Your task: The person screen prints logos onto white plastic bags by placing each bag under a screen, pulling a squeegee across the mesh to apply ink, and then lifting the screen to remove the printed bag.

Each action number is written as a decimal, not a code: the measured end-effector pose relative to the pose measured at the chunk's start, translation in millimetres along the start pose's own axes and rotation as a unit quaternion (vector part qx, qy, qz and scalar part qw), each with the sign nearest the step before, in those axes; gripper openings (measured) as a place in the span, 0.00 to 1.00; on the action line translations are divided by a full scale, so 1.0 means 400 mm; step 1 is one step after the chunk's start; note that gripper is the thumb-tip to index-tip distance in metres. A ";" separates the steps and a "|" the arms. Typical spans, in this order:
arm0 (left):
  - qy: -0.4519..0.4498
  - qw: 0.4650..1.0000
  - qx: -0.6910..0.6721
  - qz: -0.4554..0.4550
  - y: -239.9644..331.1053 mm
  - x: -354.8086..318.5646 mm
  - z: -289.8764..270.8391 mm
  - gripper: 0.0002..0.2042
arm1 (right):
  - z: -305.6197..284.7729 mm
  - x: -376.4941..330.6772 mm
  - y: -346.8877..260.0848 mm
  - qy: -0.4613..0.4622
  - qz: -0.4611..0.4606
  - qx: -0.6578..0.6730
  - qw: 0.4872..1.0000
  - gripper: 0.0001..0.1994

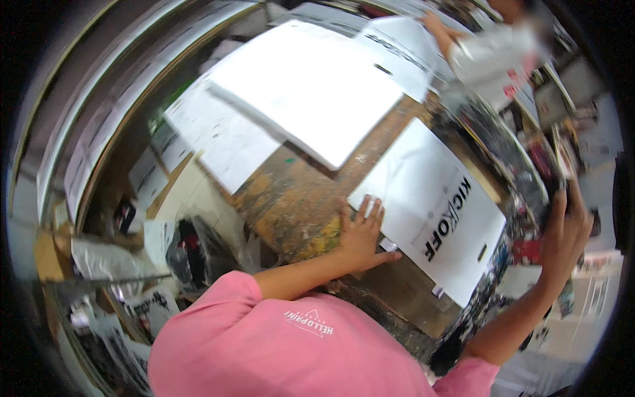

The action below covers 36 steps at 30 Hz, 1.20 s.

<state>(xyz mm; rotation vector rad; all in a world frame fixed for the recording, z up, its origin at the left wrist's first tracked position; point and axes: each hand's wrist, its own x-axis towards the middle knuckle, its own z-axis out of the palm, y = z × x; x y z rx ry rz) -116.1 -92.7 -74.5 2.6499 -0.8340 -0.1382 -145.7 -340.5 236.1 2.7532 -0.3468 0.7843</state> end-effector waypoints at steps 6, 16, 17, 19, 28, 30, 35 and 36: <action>0.175 0.959 -0.166 0.148 0.077 0.160 -0.129 0.36 | -0.006 0.101 0.130 0.095 -0.244 -0.180 0.948 0.29; 0.176 0.900 -0.387 -0.098 -0.068 0.173 -0.285 0.24 | -0.065 0.111 0.062 0.010 -0.029 0.101 0.994 0.15; 0.180 0.907 -0.363 -0.114 -0.141 0.172 -0.308 0.25 | -0.069 0.115 0.047 0.011 -0.030 0.108 0.994 0.14; 0.176 0.901 -0.373 -0.138 -0.257 0.185 -0.356 0.27 | -0.083 0.107 0.026 0.013 -0.023 0.116 0.993 0.11; 0.207 0.926 -0.311 -0.052 -0.961 0.332 -0.466 0.33 | -0.003 0.074 -0.011 0.125 0.002 0.147 0.981 0.22; 0.309 0.951 0.002 0.004 -1.342 0.276 -0.715 0.34 | -0.058 0.061 0.003 0.137 0.007 0.191 0.972 0.25; 0.187 0.919 -0.338 0.083 -0.507 0.384 -0.476 0.34 | -0.069 0.008 -0.010 0.054 0.036 0.108 0.992 0.33; 0.092 0.873 -0.454 0.152 -0.340 0.263 -0.480 0.40 | -0.076 -0.023 -0.026 0.072 0.031 0.112 0.991 0.33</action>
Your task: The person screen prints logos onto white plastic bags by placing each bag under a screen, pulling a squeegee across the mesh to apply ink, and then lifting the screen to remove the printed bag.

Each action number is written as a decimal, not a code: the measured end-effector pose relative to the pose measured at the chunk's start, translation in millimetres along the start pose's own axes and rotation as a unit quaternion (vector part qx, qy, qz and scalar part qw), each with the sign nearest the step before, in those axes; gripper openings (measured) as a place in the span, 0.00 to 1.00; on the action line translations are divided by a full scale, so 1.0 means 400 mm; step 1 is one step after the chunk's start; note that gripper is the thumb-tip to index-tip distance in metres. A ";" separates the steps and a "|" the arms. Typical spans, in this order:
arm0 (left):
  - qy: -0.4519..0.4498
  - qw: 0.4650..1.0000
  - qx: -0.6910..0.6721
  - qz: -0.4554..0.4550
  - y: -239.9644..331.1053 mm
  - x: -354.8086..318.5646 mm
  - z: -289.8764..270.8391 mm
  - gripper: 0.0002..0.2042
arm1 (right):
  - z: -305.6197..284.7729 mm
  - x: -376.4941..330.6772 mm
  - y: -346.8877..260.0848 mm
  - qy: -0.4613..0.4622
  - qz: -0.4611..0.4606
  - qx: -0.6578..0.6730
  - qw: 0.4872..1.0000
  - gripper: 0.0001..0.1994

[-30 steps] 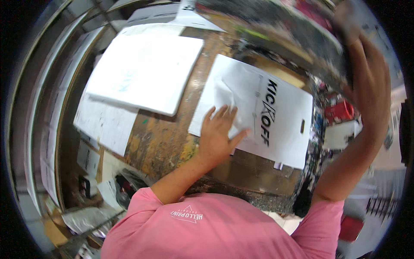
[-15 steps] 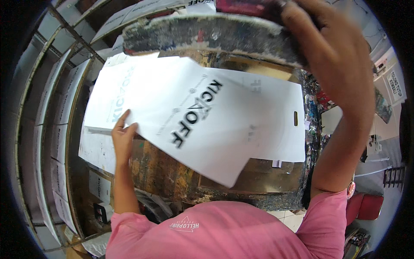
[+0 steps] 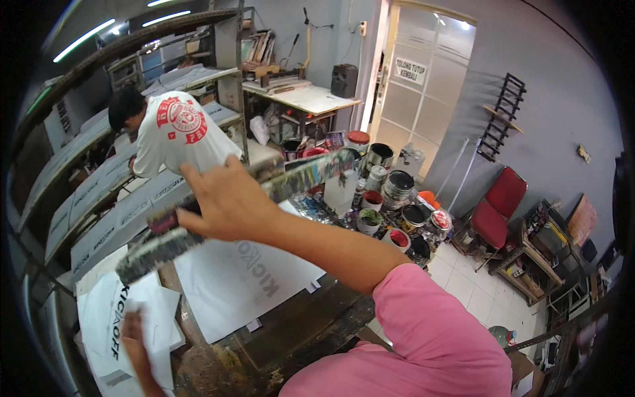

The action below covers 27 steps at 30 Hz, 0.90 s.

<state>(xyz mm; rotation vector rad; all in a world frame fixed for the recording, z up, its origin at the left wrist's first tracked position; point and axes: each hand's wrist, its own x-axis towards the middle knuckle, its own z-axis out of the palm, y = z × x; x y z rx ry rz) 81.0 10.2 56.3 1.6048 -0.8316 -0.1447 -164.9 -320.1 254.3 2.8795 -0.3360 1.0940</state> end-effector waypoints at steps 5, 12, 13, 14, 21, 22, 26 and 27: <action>-0.023 0.828 -0.538 -0.153 0.217 -0.258 0.319 0.55 | 0.119 -0.279 -0.057 -0.062 -0.060 -0.022 0.996 0.32; 0.079 0.761 -0.499 -0.406 0.002 -0.441 0.389 0.55 | 0.302 -0.581 -0.052 -0.391 0.051 0.159 0.905 0.22; 0.049 0.753 -0.507 -0.416 -0.038 -0.449 0.384 0.54 | 0.321 -0.608 -0.061 -0.369 0.046 0.153 0.916 0.21; 0.086 0.753 -0.491 -0.430 -0.073 -0.460 0.384 0.54 | 0.338 -0.628 -0.070 -0.352 0.039 0.156 0.922 0.20; 0.097 0.754 -0.476 -0.443 -0.043 -0.458 0.407 0.50 | 0.526 -0.559 0.020 -0.196 -0.011 0.139 0.971 0.18; 0.098 0.751 -0.474 -0.449 -0.050 -0.456 0.413 0.52 | 0.570 -0.518 0.049 -0.178 -0.018 0.136 0.974 0.18; 0.180 0.704 -0.516 -0.454 -0.099 -0.481 0.403 0.50 | 0.748 -0.336 0.188 -0.174 -0.042 0.106 0.978 0.16; 0.158 0.739 -0.501 -0.423 -0.126 -0.505 0.403 0.51 | 0.773 -0.279 0.211 -0.176 -0.034 0.084 0.980 0.14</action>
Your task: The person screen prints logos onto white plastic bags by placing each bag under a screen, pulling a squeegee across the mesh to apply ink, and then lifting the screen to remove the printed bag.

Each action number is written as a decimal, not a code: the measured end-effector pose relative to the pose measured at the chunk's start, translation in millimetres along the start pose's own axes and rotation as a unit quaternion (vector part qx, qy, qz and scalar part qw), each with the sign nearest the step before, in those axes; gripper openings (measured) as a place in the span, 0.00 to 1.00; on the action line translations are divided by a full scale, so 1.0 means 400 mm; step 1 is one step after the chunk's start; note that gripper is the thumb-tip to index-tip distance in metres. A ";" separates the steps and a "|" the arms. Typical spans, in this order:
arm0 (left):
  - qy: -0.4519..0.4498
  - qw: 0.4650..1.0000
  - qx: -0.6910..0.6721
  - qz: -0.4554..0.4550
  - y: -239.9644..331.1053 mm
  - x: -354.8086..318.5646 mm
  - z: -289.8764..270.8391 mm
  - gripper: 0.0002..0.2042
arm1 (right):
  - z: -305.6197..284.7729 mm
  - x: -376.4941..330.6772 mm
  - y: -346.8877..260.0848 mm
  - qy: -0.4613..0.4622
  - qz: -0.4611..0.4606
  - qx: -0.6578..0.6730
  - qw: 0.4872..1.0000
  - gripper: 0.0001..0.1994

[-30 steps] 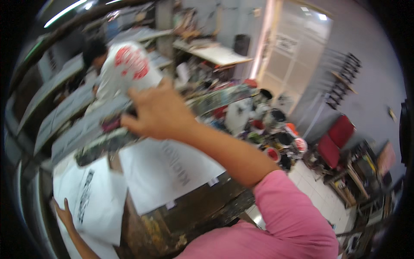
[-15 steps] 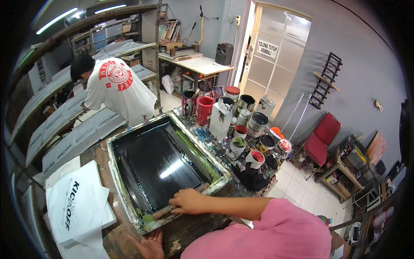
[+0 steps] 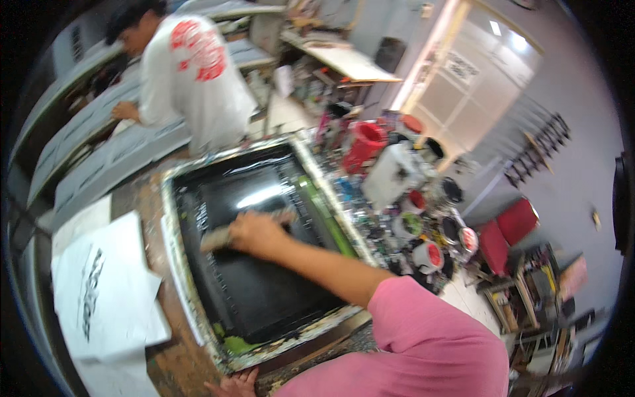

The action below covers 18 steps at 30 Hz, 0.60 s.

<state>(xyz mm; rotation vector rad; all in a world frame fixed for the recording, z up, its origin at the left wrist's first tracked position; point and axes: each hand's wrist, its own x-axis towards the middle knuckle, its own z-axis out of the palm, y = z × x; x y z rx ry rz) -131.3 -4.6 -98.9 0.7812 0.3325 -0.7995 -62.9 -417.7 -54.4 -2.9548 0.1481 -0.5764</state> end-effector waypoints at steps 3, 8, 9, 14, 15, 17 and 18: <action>-0.118 0.990 0.080 0.011 -0.005 0.013 -0.080 0.48 | 0.035 0.130 0.142 -0.003 0.041 -0.010 0.999 0.17; -0.153 0.987 -0.040 0.033 -0.025 -0.002 -0.121 0.45 | 0.009 0.381 0.261 -0.142 0.015 0.026 0.989 0.24; -0.147 0.988 -0.028 0.035 -0.018 -0.010 -0.103 0.46 | 0.005 0.405 0.273 -0.127 -0.004 -0.007 0.992 0.23; -0.182 0.982 -0.041 0.023 -0.020 -0.009 -0.087 0.46 | 0.047 0.346 0.251 -0.048 0.002 -0.058 0.997 0.20; -0.199 0.978 -0.054 0.021 -0.024 0.003 -0.096 0.45 | 0.045 0.324 0.230 -0.039 -0.001 -0.059 0.997 0.20; -0.247 0.968 -0.042 0.028 -0.031 0.015 -0.115 0.46 | 0.031 0.235 0.172 -0.025 -0.005 -0.065 0.998 0.19; -0.256 0.965 -0.045 0.032 -0.034 0.019 -0.114 0.48 | 0.013 0.187 0.134 -0.031 -0.012 -0.062 0.998 0.19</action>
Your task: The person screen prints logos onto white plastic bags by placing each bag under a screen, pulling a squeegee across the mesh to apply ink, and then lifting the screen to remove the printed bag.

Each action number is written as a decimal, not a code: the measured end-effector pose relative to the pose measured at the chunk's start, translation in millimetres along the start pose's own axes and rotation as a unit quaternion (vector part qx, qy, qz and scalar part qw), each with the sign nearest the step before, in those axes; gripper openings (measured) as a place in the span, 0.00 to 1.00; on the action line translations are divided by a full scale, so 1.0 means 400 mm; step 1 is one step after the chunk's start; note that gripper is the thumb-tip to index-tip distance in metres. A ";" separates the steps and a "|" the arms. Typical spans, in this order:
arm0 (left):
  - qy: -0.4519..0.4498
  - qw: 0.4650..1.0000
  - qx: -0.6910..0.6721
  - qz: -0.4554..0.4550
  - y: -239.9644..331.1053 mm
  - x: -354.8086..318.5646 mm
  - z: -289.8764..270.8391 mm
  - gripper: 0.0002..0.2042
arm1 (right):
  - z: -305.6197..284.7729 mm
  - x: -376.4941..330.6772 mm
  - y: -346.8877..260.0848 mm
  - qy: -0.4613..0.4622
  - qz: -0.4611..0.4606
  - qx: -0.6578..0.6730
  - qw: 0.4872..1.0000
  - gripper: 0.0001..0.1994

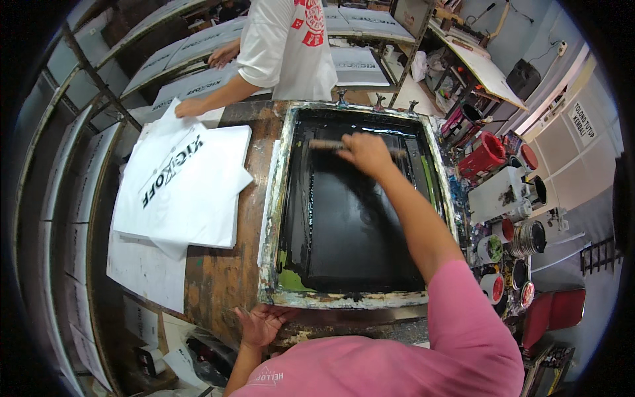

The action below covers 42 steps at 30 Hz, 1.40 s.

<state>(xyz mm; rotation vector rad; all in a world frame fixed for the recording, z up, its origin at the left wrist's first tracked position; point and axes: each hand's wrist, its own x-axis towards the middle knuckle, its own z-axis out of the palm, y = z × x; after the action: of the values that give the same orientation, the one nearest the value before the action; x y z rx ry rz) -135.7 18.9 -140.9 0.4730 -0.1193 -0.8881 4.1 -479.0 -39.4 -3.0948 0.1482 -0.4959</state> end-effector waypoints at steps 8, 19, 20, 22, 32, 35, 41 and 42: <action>0.009 0.997 0.075 -0.020 0.025 0.025 0.079 0.47 | -0.288 -0.471 -0.385 -0.082 0.033 0.058 0.994 0.20; -0.212 0.971 0.024 0.107 0.154 0.162 0.458 0.44 | -0.666 -0.376 -0.433 0.196 0.018 -0.042 0.980 0.16; -0.159 0.940 0.263 0.146 0.154 0.193 0.448 0.43 | -0.692 -0.351 -0.426 0.222 0.009 -0.055 0.973 0.16; -0.011 0.694 0.699 0.171 0.127 0.229 0.403 0.42 | -0.715 -0.315 -0.417 0.234 0.005 -0.043 0.971 0.16; 0.083 0.343 0.932 0.079 -0.035 0.240 0.228 0.55 | -0.794 -0.165 -0.345 0.254 -0.009 -0.043 0.966 0.17; 0.092 0.393 0.909 0.104 -0.021 0.266 0.297 0.48 | -0.817 -0.129 -0.320 0.239 -0.004 -0.028 0.971 0.18; 0.082 0.597 0.738 0.305 0.077 0.423 0.494 0.24 | -0.915 -0.060 -0.304 0.133 0.054 0.017 0.990 0.18; 0.094 0.602 0.724 0.323 0.087 0.438 0.493 0.21 | -0.911 -0.054 -0.296 0.133 0.045 0.014 0.990 0.18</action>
<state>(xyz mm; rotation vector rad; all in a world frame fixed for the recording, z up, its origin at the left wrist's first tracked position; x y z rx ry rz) -57.7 -165.7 33.9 1.9089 -0.8051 0.2135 -119.0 -355.0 302.5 -2.9631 0.2775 -0.8974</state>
